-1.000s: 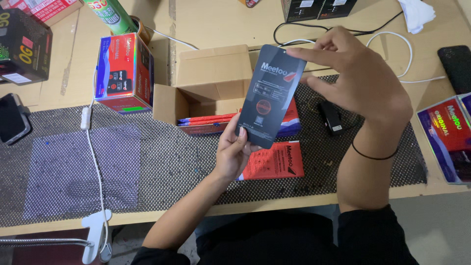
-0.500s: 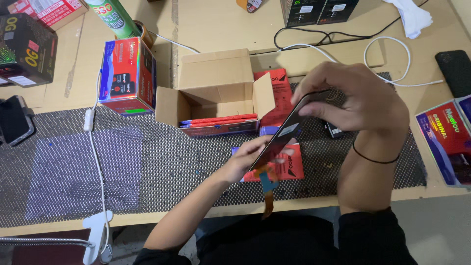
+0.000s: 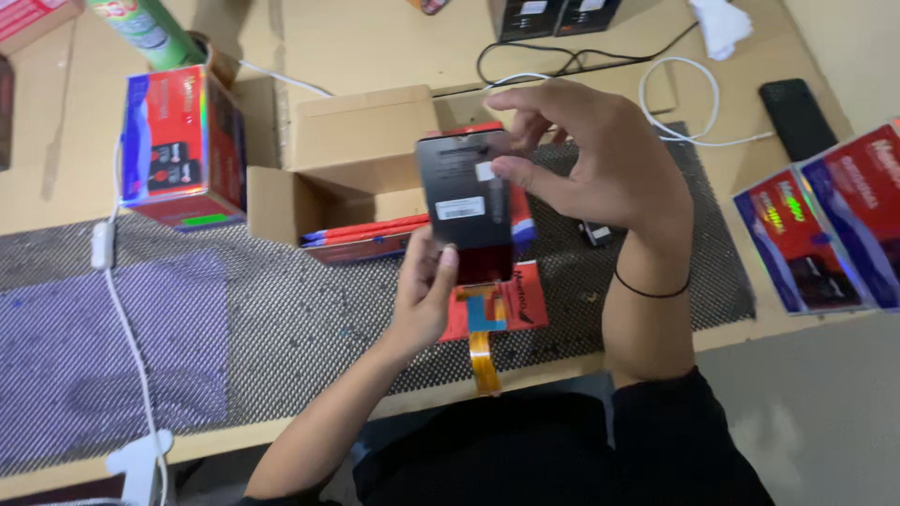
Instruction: The person handles and organizes various mobile phone screen components and protective film packets by hand on a workbench, placing some items into a cardboard box.
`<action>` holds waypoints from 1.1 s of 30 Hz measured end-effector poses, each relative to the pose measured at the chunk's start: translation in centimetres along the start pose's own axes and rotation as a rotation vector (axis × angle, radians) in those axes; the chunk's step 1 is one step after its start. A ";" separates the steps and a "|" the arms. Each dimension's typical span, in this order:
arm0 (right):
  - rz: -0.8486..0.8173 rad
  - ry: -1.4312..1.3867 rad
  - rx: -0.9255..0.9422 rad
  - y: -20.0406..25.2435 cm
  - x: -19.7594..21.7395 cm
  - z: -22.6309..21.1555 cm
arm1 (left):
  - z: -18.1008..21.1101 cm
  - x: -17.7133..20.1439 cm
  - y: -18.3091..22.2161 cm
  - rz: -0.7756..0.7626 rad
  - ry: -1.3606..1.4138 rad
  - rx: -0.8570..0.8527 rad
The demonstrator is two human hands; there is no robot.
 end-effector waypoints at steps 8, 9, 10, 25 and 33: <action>-0.248 0.120 -0.352 6.1 1.5 6.6 | -2.5 2.7 -0.7 0.218 -0.055 0.006; -0.321 0.121 -0.473 7.5 1.2 7.9 | -3.5 3.4 -0.8 0.237 -0.054 0.011; -0.320 0.121 -0.476 8.7 0.7 8.9 | -2.9 3.1 -0.7 0.235 -0.053 0.013; -0.294 0.141 -0.853 18.5 -4.1 17.0 | -0.4 1.7 -1.0 0.280 -0.109 -0.014; 0.504 -0.493 -0.717 20.6 -3.6 20.8 | -1.6 2.2 -0.6 0.291 -0.058 -0.028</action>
Point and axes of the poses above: each hand's wrist, its own y-axis away from the middle knuckle, its own x-axis out of the back of the hand, z = x × y, the point moved 4 cm from there along -y, towards the middle knuckle, and after that the axes turned 10 degrees about x, right-handed, at the moved point
